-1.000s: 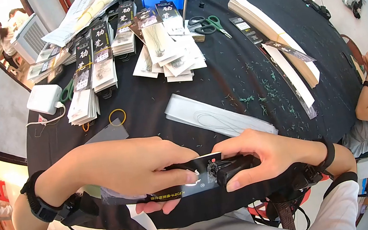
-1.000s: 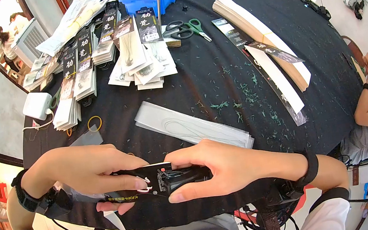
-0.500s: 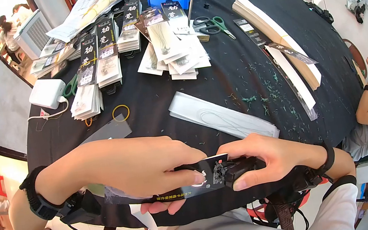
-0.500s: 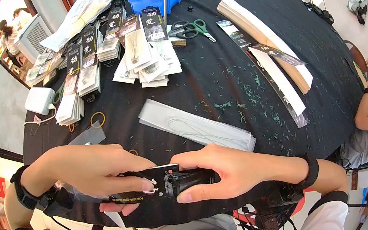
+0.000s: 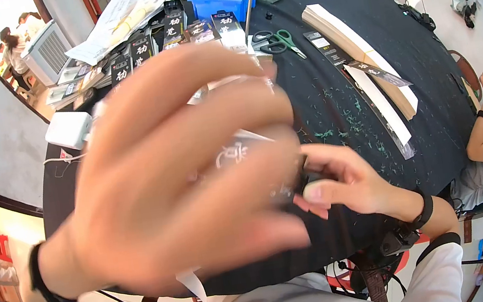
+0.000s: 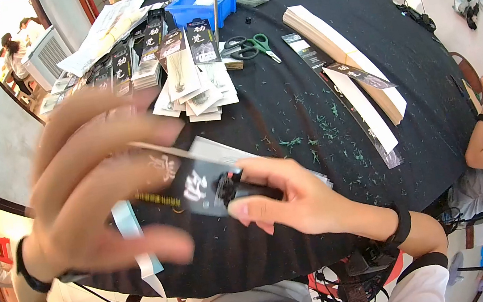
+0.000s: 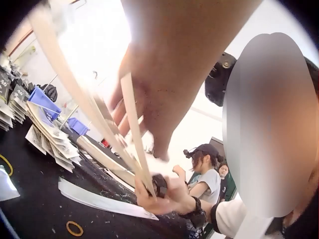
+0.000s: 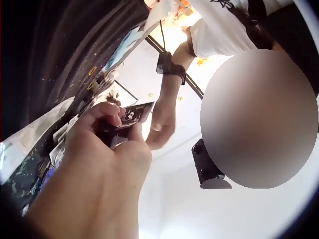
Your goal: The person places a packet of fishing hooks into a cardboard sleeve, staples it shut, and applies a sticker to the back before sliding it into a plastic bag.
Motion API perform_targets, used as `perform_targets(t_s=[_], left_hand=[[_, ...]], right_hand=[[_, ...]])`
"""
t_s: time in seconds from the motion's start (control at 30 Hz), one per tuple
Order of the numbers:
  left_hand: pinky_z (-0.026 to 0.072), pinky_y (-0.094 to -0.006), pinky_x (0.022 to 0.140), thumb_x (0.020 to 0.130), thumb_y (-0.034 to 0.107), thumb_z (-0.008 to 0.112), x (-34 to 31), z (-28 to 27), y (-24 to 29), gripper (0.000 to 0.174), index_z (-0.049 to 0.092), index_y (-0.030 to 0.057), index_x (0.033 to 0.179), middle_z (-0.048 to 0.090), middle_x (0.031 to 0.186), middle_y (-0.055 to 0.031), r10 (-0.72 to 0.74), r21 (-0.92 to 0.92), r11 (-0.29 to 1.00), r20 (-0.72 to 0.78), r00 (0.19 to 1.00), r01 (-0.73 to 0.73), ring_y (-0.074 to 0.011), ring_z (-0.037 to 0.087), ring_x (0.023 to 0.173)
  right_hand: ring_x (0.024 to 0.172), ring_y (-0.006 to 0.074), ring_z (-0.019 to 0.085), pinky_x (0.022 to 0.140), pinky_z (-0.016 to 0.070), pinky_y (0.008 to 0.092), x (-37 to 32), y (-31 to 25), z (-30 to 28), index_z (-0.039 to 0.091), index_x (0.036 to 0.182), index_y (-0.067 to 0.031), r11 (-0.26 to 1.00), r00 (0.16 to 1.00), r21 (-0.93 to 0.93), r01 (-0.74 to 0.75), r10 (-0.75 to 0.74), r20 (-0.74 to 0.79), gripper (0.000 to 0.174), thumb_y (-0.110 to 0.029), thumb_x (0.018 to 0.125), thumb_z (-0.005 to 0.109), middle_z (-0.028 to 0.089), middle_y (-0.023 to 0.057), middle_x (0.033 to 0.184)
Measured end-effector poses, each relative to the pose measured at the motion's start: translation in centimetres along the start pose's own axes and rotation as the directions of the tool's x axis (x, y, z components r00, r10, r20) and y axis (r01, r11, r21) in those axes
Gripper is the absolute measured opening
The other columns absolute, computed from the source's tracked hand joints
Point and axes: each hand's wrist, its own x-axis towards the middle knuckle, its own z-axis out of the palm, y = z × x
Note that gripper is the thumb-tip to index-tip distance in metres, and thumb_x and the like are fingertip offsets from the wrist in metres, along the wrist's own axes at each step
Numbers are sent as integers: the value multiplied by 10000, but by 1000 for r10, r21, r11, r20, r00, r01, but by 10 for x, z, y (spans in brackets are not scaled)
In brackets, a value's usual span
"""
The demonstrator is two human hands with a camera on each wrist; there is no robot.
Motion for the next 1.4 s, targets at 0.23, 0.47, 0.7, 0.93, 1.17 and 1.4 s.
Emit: perform_targets(t_s=[0.23,0.47,0.7,0.93,1.17,1.4], left_hand=[[484,-293,697,630,369,842,-34,23,60,552,578,-11,930,627,850,-82,-641,-606,295,448,623,739,-195,621,761],[490,-297,803,780,58,676,-17,43,84,376,516,-8,1114,613,1041,-126,-790,-902,-295,416,449,317,-152,602,929],[498,-301,773,775,-8,608,-6,47,91,283,515,-40,1040,578,1027,-131,-838,-952,-46,202,508,302,-166,607,900],[491,-258,737,838,4,526,-11,59,88,226,528,-60,1055,626,945,-110,-879,-962,-128,222,422,240,-128,607,803],[453,-206,550,858,192,617,-12,50,71,328,544,-4,1111,628,960,-58,-798,-838,-155,419,434,523,-91,570,688],[501,-237,575,986,417,313,-19,30,59,566,397,-31,1321,549,1233,-160,-749,-809,-121,455,481,575,-156,618,842]], right_hand=[[642,83,506,596,411,213,5,-7,28,456,1217,-5,961,975,185,208,-219,40,345,-195,937,527,587,68,849],[1052,138,498,881,414,283,8,10,58,366,1330,11,909,963,329,257,-270,-6,476,-129,917,558,516,71,1150],[1058,124,497,938,365,282,1,1,64,367,1341,9,884,921,265,385,-387,-47,507,-116,898,580,500,70,1207],[809,76,512,645,434,232,14,5,57,486,1227,-20,901,948,294,318,-304,-92,343,-159,918,538,549,-2,943],[842,81,515,652,428,241,19,11,44,495,1207,-26,887,955,358,293,-290,-63,328,-150,908,549,554,2,995],[799,149,563,675,440,276,3,-6,38,461,1195,29,971,973,69,228,-230,32,501,-336,877,587,588,124,962]])
